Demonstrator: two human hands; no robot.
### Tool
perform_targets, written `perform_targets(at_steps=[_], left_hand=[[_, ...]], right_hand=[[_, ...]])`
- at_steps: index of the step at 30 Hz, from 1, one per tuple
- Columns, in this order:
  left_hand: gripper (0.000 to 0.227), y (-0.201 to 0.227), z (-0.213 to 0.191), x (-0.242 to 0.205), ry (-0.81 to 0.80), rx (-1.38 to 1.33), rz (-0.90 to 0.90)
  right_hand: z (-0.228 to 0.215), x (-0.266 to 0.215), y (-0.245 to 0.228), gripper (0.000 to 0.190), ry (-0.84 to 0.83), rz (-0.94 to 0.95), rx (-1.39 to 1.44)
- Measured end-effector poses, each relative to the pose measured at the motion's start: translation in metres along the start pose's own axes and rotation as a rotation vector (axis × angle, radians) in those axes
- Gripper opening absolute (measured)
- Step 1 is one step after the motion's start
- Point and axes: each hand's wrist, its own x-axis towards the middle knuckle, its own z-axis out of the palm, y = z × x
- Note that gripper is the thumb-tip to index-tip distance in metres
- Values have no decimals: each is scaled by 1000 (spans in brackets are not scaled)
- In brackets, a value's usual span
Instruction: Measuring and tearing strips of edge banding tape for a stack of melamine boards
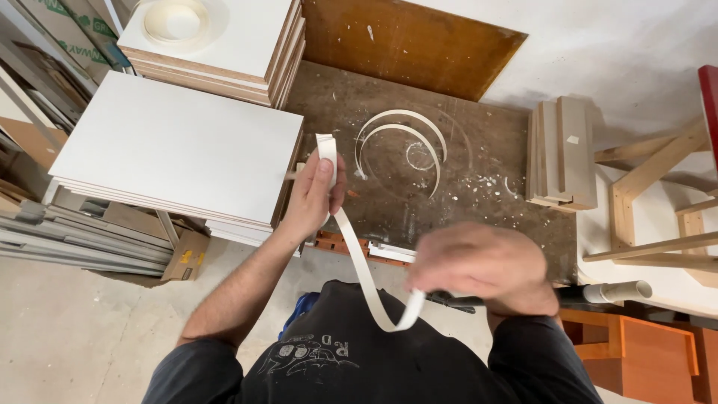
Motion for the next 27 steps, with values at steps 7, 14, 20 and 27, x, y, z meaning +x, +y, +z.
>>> perform_targets(at_steps=[7,14,20,27], left_hand=[[65,-12,13,-11,-120,-61,13],[52,-18,18,-19,-137,-129,0],[46,14,21,-20,-125,-125,-42],[30,33,26,1,219,-290,64]], right_hand=[[10,48,100,39,386,200,-441],[27,44,129,38,591,134,-553],[37,38,152,42,732,97,-433],[136,-4,230,94,745,277,-102]])
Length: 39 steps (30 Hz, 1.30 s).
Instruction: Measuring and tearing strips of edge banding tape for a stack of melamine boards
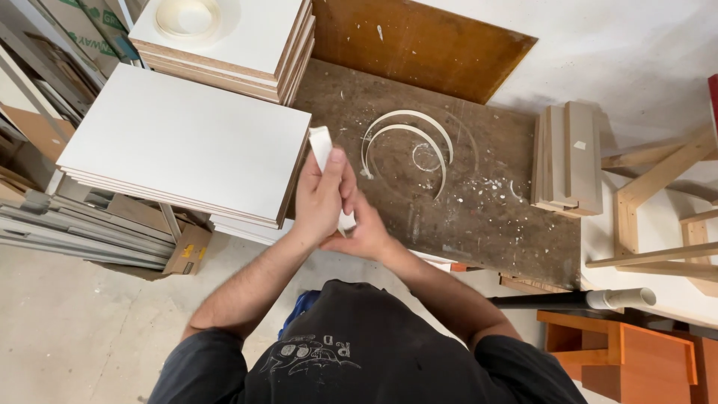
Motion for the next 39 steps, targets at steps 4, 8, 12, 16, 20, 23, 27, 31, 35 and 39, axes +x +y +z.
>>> perform_targets(at_steps=[4,8,12,16,20,23,27,31,35,39], left_hand=[[28,32,9,0,13,-114,63],[23,77,7,-19,-141,-248,158],[21,105,-3,-29,-206,-123,191],[25,77,-18,-22,-208,-129,126],[39,45,-28,-18,-152,-147,-1],[47,26,-28,-5,-121,-40,-48],[53,1,-26,9,-181,229,-80],[54,-26,-20,5,-229,213,-93],[67,-22,-2,-1,-303,281,-92],[69,-24,-1,-3,-283,439,-42]], right_hand=[[24,-35,64,31,110,76,-146],[15,-25,51,41,81,-140,-192],[-43,-4,75,84,-313,-238,-532],[-176,-47,182,42,-317,168,-1025],[-256,-82,214,16,-434,348,-1534],[-250,-55,166,6,-370,171,-1226],[-178,18,-58,13,-426,501,-362],[-142,53,-124,6,-453,100,63],[-95,67,-106,22,-98,120,157],[-76,74,-100,14,68,118,250]])
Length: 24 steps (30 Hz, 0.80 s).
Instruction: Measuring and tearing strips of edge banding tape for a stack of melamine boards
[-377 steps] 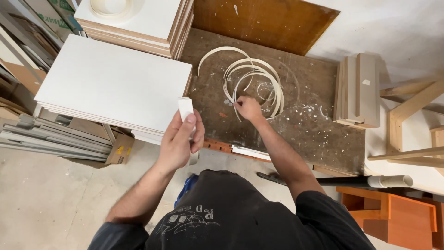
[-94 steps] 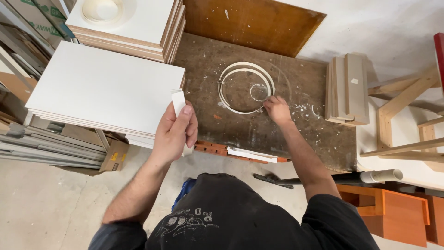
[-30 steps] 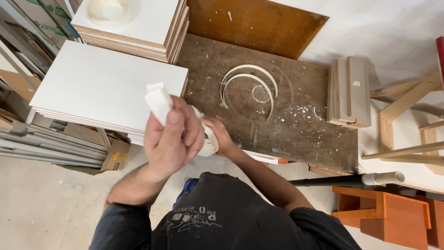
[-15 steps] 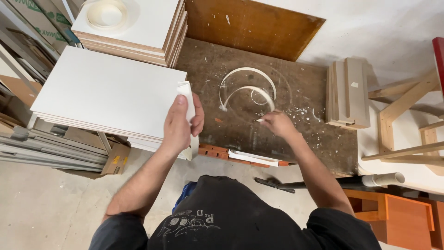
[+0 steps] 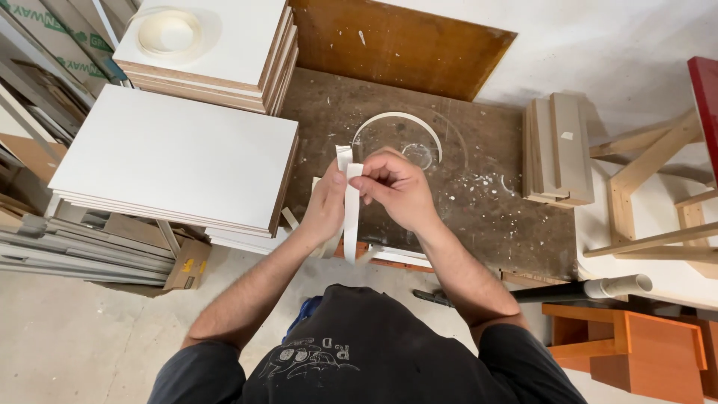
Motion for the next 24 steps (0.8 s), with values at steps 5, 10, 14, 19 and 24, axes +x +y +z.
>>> perform_targets(at_steps=[5,10,14,19,24], left_hand=[[48,-14,1,-7,11,-80,-29],[31,-13,3,-5,129,-161,-68],[22,0,-4,8,336,-265,15],[23,58,-14,-1,381,-307,31],[24,96,-35,-23,223,-419,344]], right_hand=[[18,-3,5,19,111,76,-14],[32,-20,44,7,226,-26,-122],[31,-59,153,96,47,-117,-205],[36,-104,234,52,10,-5,-541],[47,-111,227,54,35,-264,-333]])
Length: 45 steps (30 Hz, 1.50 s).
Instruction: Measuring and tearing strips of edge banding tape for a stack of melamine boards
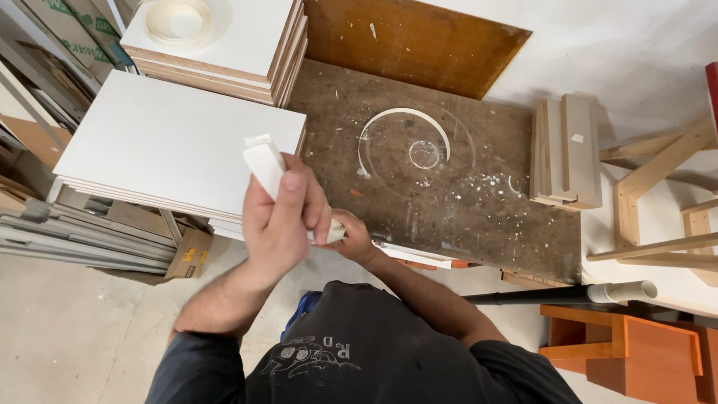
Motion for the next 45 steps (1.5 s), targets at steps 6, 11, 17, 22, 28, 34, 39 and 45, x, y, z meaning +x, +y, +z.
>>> perform_targets(at_steps=[6,11,17,22,28,34,39,45], left_hand=[[24,54,-17,-13,-7,-152,71],[23,52,-34,-8,128,-37,116],[22,44,-50,8,299,46,154],[25,53,-43,27,388,1,103],[22,56,-7,53,376,-82,-6],[31,45,16,76,440,189,29],[31,47,25,82,378,265,14],[29,44,25,85,437,211,10]], right_hand=[[4,6,-7,31,-65,-179,65],[2,-13,13,36,-176,-136,33],[-1,-14,-6,44,-93,-15,275],[1,0,-9,60,-82,25,299],[-1,43,-52,51,-53,-191,29],[14,87,-73,123,-107,239,131],[16,109,-68,120,-110,314,76],[2,94,-70,83,-67,91,9]])
